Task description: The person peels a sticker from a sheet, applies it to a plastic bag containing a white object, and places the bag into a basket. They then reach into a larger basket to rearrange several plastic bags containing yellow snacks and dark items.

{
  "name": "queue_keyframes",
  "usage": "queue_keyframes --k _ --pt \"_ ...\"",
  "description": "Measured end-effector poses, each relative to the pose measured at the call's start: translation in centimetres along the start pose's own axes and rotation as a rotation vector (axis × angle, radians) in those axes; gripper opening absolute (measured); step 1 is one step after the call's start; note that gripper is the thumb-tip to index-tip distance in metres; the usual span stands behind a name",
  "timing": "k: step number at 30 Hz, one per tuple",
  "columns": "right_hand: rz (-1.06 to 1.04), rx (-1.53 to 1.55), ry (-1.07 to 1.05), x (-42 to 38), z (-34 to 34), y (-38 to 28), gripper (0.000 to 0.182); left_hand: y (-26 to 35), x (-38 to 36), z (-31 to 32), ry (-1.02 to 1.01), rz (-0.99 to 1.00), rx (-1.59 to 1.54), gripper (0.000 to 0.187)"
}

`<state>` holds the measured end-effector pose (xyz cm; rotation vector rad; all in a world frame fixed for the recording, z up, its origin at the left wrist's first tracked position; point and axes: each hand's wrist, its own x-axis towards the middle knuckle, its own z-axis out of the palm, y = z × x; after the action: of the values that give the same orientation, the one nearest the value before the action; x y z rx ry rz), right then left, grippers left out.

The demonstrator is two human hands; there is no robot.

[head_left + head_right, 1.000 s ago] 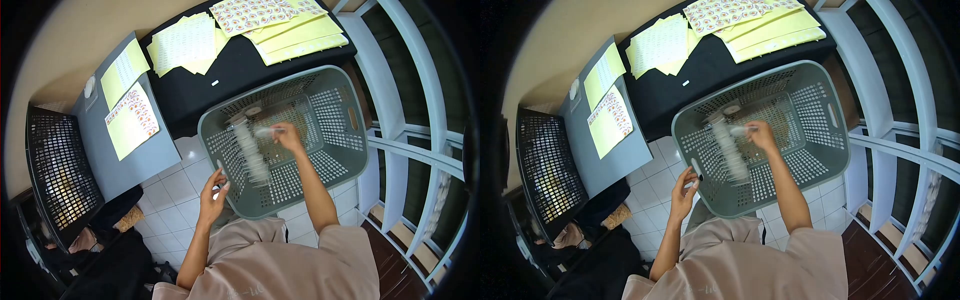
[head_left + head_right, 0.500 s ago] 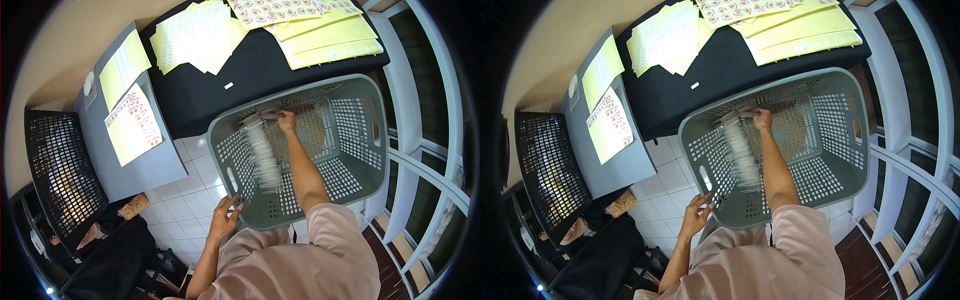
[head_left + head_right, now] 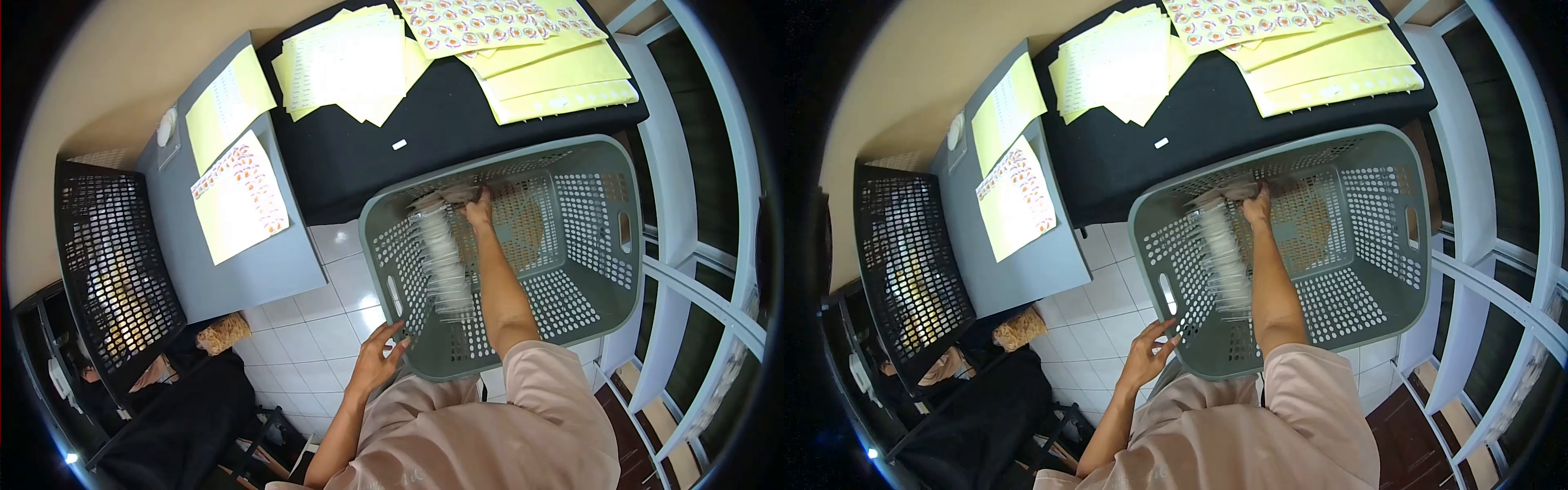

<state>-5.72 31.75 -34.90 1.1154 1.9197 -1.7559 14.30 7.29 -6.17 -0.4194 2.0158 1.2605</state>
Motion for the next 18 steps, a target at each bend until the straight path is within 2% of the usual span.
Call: queue_keyframes --k 2,4,6,8,9,11,13,14,16,17,18 --pt "-0.027 -0.026 -0.008 1.4 -0.6 2.4 0.078 -0.7 -0.2 0.0 0.053 0.102 0.096 0.038" --pt "-0.128 -0.071 -0.02 2.1 -1.1 3.9 0.068 0.8 -0.8 -1.0 0.042 0.074 0.088 0.037" --pt "-0.05 0.158 -0.071 -1.2 -2.3 2.1 0.069 2.5 -1.6 -2.6 0.055 0.043 0.072 0.037" --pt "-0.107 0.184 -0.086 1.0 -3.5 7.5 0.067 4.0 -2.3 -5.0 -0.117 0.037 0.065 0.035" --pt "0.047 0.248 -0.127 0.6 -4.4 8.0 0.061 4.5 -2.7 -6.1 -0.06 0.05 0.055 0.035" --pt "0.094 0.325 -0.132 -4.2 -5.6 5.5 0.046 5.2 -3.5 -8.5 -0.194 0.191 -0.012 0.035" --pt "0.146 0.293 -0.231 -7.3 -6.9 4.2 0.063 6.4 -3.7 -11.5 -0.14 0.281 0.029 0.032" --pt "0.215 0.293 -0.259 -9.1 -7.6 2.8 0.069 7.0 -3.8 -13.1 -0.09 0.336 -0.074 0.034" --pt "0.205 0.334 -0.246 -12.5 -8.1 1.5 0.071 7.8 -3.4 -17.1 -0.021 0.467 -0.3 0.038" --pt "0.22 0.353 -0.189 -12.8 -8.4 2.2 0.062 7.7 -2.8 -19.8 0.0 0.541 -0.426 0.04" --pt "0.238 0.37 -0.127 -13.0 -8.9 3.1 0.054 7.6 -2.0 -22.3 0.108 0.608 -0.471 0.036"
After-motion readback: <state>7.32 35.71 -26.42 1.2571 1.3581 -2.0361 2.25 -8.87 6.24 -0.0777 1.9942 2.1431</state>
